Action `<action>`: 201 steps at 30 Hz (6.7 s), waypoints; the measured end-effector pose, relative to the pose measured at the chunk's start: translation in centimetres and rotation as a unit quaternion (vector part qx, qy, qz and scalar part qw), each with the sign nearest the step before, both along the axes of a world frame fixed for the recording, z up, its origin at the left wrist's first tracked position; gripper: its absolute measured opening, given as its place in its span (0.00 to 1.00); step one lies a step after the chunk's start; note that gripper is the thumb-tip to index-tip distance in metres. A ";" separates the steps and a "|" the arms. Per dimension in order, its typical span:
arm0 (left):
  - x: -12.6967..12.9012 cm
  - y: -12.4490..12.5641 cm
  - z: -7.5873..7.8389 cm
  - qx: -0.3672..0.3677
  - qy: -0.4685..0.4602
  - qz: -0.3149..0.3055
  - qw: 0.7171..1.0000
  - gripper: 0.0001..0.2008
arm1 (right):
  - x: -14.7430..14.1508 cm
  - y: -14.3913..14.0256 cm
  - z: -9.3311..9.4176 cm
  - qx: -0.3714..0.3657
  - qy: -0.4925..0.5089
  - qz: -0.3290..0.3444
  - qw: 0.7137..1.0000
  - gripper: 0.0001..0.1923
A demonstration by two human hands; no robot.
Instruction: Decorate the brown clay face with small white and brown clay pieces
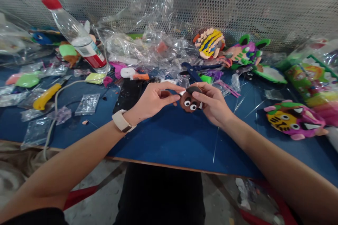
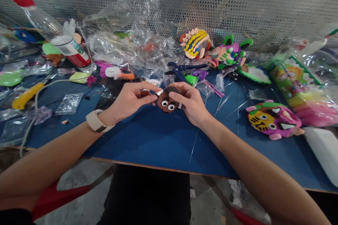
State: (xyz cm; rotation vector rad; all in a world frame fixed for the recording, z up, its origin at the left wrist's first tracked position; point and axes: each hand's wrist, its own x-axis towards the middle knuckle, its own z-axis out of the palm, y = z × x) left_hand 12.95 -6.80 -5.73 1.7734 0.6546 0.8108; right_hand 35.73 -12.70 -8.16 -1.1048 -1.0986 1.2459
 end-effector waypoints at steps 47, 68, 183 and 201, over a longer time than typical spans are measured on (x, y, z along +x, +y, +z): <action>0.2 -0.1 -0.3 0.005 0.003 -0.023 1.000 0.18 | -0.3 0.0 0.4 -0.058 0.046 0.025 0.997 0.23; 0.6 0.0 -0.6 -0.048 0.012 0.028 0.998 0.13 | 0.0 0.0 -0.8 0.092 -0.077 -0.041 0.992 0.26; 0.1 -0.1 -1.3 0.534 0.118 0.044 0.836 0.06 | -1.1 -0.1 -0.5 -0.026 0.036 -0.040 0.998 0.37; 0.1 -0.1 -1.0 0.521 0.125 0.026 0.844 0.08 | -1.1 -0.4 -0.4 -0.019 0.028 -0.036 0.999 0.48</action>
